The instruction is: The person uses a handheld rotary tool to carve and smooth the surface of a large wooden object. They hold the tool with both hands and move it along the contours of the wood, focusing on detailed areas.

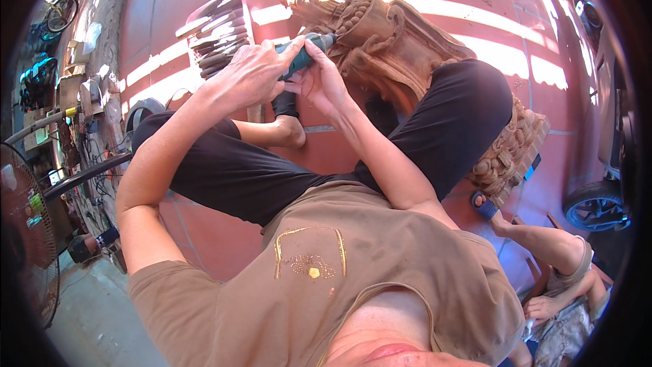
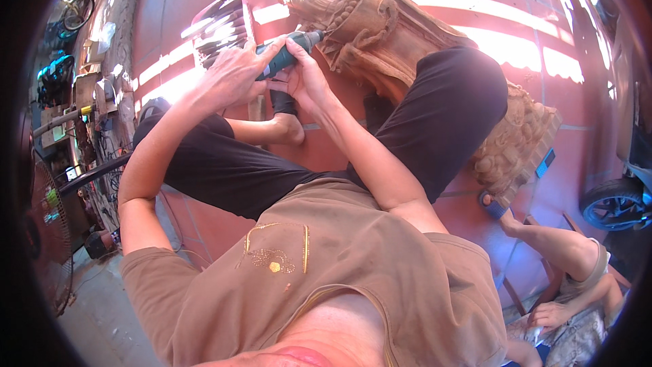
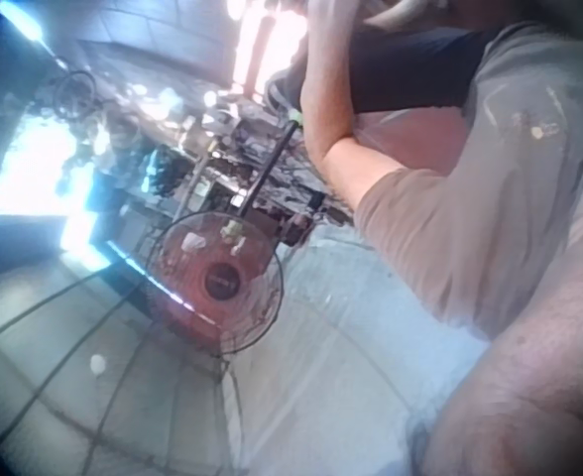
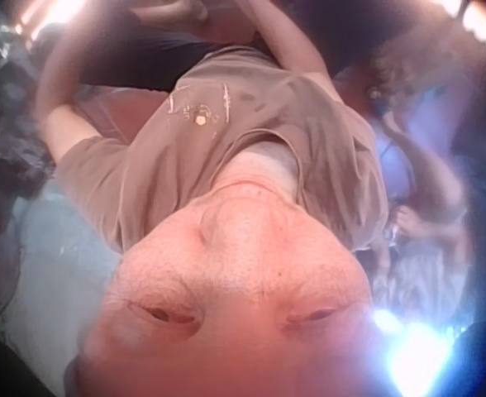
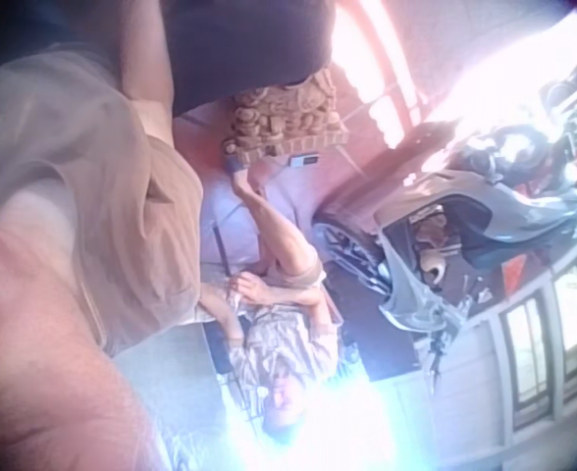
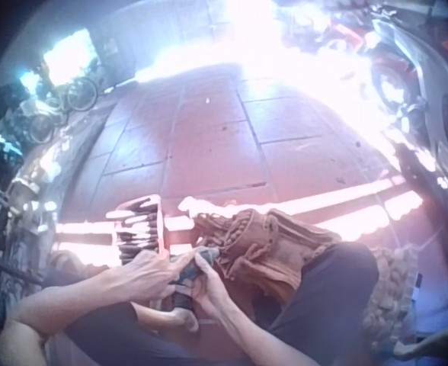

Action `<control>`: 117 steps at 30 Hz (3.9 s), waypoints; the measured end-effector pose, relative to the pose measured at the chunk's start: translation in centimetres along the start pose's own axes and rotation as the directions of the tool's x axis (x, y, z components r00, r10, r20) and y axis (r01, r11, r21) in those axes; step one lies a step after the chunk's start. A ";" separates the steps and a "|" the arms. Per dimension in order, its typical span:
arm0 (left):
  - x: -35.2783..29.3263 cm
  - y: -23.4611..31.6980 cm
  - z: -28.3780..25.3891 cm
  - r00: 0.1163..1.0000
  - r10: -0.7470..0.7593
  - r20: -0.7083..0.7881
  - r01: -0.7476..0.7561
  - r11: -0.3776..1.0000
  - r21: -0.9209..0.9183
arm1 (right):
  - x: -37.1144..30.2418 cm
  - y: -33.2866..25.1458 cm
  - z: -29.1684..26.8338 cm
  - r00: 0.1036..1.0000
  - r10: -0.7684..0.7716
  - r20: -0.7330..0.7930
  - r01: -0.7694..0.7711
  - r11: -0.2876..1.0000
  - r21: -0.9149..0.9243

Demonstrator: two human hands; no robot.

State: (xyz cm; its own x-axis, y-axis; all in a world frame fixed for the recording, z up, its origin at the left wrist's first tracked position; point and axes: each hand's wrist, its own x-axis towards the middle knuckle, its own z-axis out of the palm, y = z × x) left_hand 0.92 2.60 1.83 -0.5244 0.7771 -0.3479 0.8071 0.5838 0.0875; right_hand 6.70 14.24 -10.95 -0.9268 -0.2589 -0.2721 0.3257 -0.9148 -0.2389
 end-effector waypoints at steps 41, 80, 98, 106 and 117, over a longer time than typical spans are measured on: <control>0.4 -0.2 -0.2 0.997 0.038 -0.071 -0.037 0.999 0.013 | 0.2 -0.7 0.1 1.000 -0.030 -0.010 0.030 0.999 -0.013; 1.8 -0.2 -0.3 0.994 0.051 -0.097 -0.051 0.999 -0.002 | 0.7 -2.0 -0.2 0.996 -0.090 0.000 0.090 0.995 -0.037; 1.8 0.4 -1.5 0.999 0.025 -0.046 -0.026 1.000 -0.016 | 0.2 -2.1 0.3 0.996 -0.084 -0.006 0.084 0.996 -0.011; 2.2 0.8 -1.2 0.996 0.016 -0.086 -0.015 1.000 0.007 | 0.6 -2.0 -0.3 0.996 -0.095 0.006 0.095 0.996 0.006; 1.7 1.5 -2.2 0.990 -0.060 0.125 0.063 0.998 -0.024 | -0.5 -1.4 0.7 1.000 -0.030 -0.009 0.031 0.998 0.051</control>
State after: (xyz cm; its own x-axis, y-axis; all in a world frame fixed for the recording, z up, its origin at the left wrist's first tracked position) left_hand 0.61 5.28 3.48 -0.5336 0.7056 -0.4662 0.7657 0.6371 0.0879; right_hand 6.63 15.42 -9.87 -0.9345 -0.2284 -0.2732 0.2873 -0.9368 -0.1997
